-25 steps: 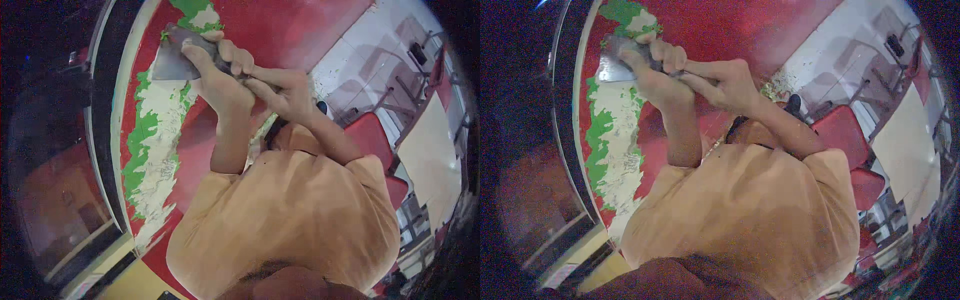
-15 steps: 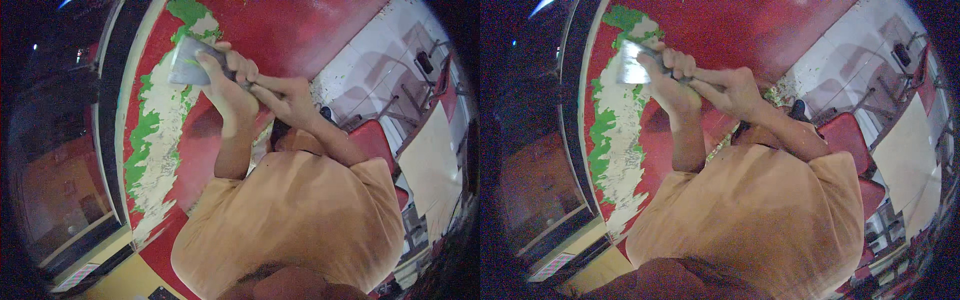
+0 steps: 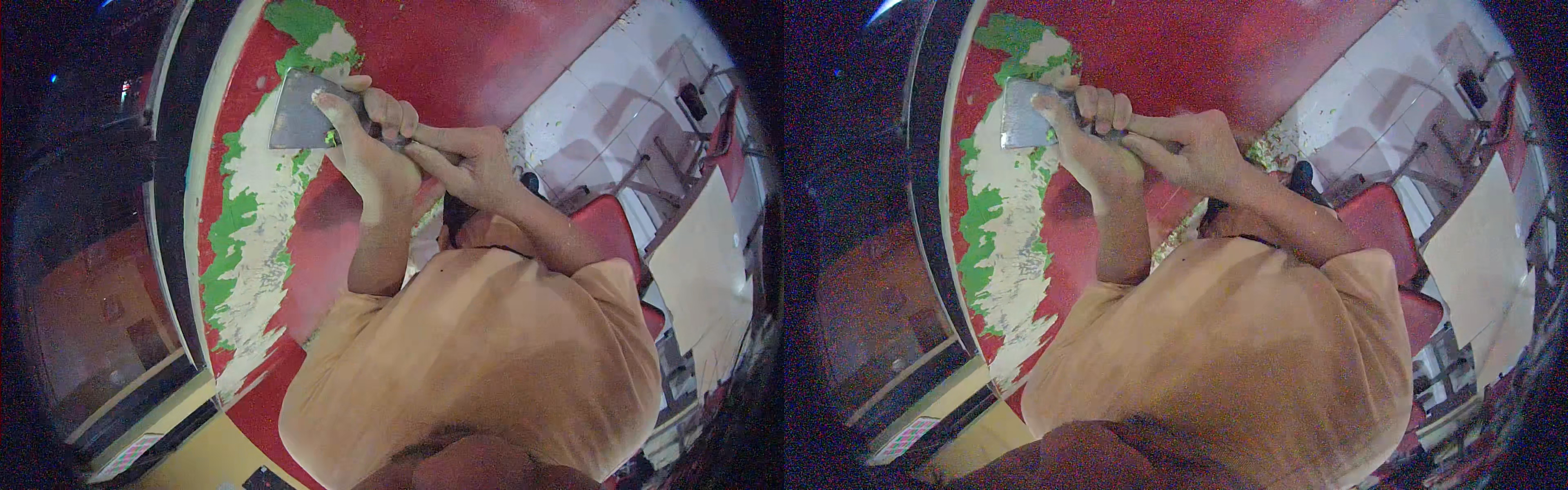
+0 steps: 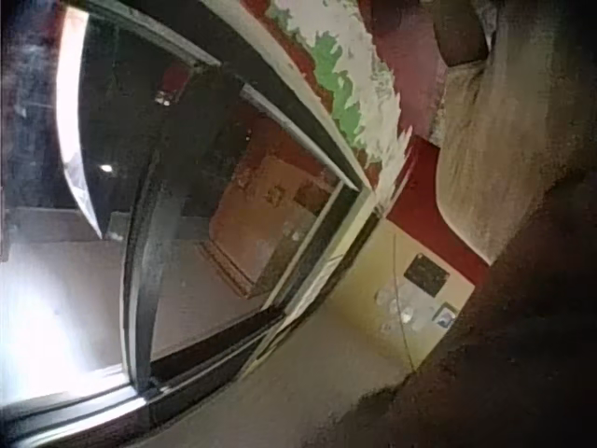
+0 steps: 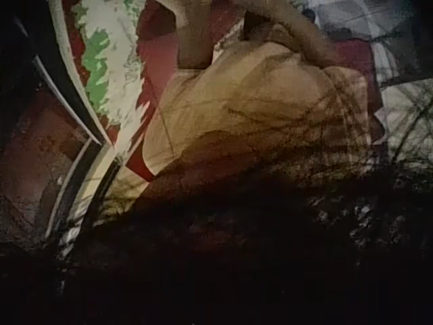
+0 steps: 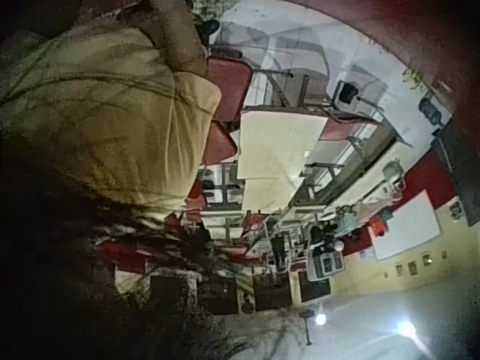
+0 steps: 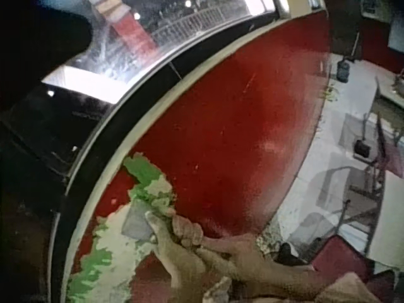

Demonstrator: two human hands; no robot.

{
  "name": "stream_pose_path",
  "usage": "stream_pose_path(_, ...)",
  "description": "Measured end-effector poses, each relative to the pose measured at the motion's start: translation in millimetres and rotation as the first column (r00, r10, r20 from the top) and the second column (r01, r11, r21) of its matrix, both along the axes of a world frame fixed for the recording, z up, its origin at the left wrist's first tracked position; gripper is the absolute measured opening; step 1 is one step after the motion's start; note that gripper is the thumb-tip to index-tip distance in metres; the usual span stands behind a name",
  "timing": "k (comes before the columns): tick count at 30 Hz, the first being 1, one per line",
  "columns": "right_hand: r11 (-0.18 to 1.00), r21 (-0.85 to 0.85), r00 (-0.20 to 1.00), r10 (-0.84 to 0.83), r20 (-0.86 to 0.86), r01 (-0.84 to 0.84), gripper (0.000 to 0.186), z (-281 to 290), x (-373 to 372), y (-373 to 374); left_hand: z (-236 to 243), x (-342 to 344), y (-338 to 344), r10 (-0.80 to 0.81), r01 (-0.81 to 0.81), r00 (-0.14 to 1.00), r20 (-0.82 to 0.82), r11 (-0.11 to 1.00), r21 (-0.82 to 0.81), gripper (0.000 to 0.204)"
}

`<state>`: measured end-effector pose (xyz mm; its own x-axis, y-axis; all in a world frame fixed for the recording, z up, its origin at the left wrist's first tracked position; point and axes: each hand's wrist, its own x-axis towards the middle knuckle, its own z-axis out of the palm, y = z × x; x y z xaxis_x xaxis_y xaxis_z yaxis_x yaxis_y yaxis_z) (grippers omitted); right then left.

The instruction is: Scraping layers of paint off a red wall using a putty knife.

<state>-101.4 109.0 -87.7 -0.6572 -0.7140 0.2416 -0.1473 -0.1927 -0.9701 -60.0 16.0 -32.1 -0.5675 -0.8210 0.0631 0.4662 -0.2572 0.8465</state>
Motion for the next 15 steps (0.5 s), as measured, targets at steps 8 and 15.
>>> stream_pose_path(8,1.0,-0.012,0.999,-0.025,-0.041,0.024,0.022,10,5,-1,16,3,1,0.029,-0.026,0.999,0.046,0.997,-0.071,0.042)
stream_pose_path(15,0.999,0.011,0.999,0.039,0.006,-0.039,0.025,13,4,0,10,3,-2,0.006,-0.003,0.999,0.044,0.997,-0.072,0.042)
